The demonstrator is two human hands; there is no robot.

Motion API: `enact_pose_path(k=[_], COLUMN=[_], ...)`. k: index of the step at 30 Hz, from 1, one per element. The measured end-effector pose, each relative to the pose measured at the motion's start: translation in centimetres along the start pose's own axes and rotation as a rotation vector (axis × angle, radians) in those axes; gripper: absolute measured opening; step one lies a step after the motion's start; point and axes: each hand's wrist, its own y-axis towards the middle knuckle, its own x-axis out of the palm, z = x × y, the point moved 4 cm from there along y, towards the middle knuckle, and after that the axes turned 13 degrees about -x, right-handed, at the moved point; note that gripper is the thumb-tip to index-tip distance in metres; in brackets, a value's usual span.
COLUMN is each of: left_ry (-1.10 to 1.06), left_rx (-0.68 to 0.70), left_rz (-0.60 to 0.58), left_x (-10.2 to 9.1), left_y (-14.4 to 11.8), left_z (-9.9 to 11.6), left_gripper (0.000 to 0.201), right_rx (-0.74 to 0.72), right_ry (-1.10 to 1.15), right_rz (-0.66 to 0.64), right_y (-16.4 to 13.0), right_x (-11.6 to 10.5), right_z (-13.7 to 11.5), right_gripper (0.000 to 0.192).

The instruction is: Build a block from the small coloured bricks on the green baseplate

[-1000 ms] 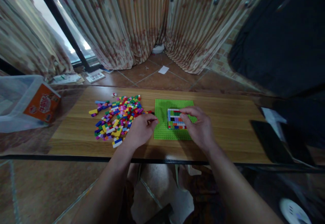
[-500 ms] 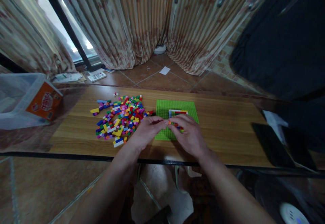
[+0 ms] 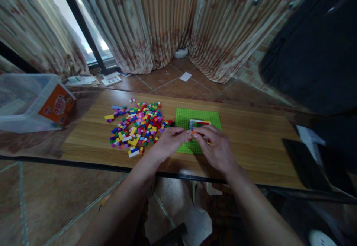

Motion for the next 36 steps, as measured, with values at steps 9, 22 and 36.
enact_pose_path(k=[9,22,36], left_ry=[0.313,0.490,0.525], left_rx=[0.004,0.051,0.097], left_rz=[0.108,0.088,0.098], left_x=[-1.4,-0.5,-0.1], left_y=[1.0,0.7,0.5], left_z=[-0.9,-0.6,-0.4], left_gripper=[0.033,0.030,0.029], right_rx=[0.195,0.222,0.236], right_ry=[0.139,0.010,0.021], right_rz=[0.053,-0.006,-0.011], right_y=[-1.4,-1.6,-1.6], right_x=[-2.0,0.3,0.7], right_z=[4.5,4.4,4.6], right_gripper=[0.014,0.007,0.010])
